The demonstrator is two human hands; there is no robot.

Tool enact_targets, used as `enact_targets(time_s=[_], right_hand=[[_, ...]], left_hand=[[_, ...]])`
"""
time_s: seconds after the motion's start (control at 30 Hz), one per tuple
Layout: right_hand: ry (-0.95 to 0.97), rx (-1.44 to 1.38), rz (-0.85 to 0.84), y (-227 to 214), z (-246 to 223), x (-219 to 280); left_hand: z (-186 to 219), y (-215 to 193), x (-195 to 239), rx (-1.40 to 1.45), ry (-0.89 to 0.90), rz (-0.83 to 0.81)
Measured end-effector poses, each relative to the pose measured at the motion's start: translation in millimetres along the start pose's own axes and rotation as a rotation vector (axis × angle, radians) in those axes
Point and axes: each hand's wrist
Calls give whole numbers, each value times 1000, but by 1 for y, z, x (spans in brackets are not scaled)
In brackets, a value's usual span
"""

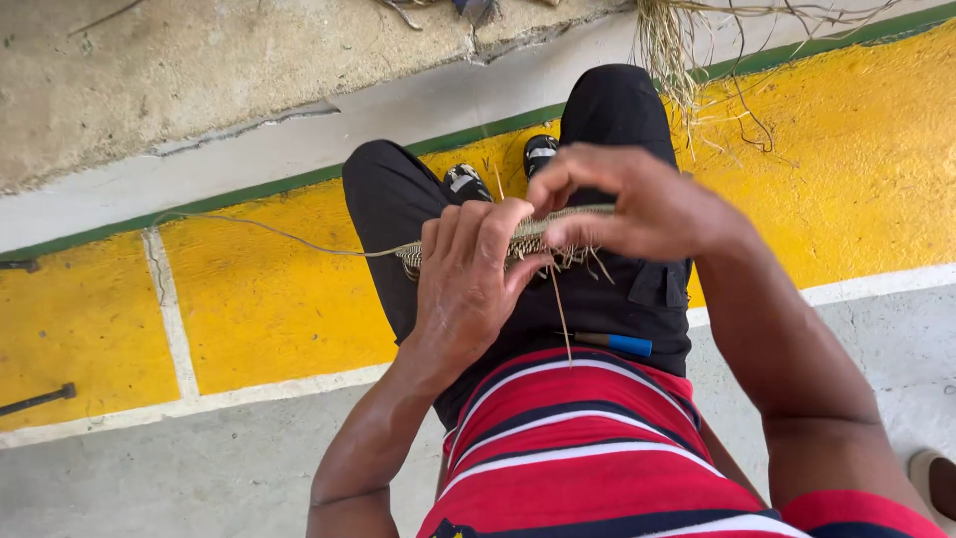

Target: Weaving a circular straw fiber mat using a weaving needle.

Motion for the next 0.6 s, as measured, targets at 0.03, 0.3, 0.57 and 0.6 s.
enact_targets(time_s=[0.03,0.3,0.57,0.6], right_hand=[[2,-28,-23,7,-1,8],[-1,-68,-38,28,22,35],[-98,-133,-74,23,30,49],[-93,-130,-74,22,28,50]], left_hand=[[0,4,4,-22,5,-1],[-6,-17,18,31,-12,-19],[-19,-40,43,308,-277,-150],[-15,-43,39,314,-277,-152]])
Point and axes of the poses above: each hand's wrist, its own x-axis away from the middle knuckle, its own y-axis out of the palm, z = x × y, and after that the axes turned 5 degrees about z, right-handed
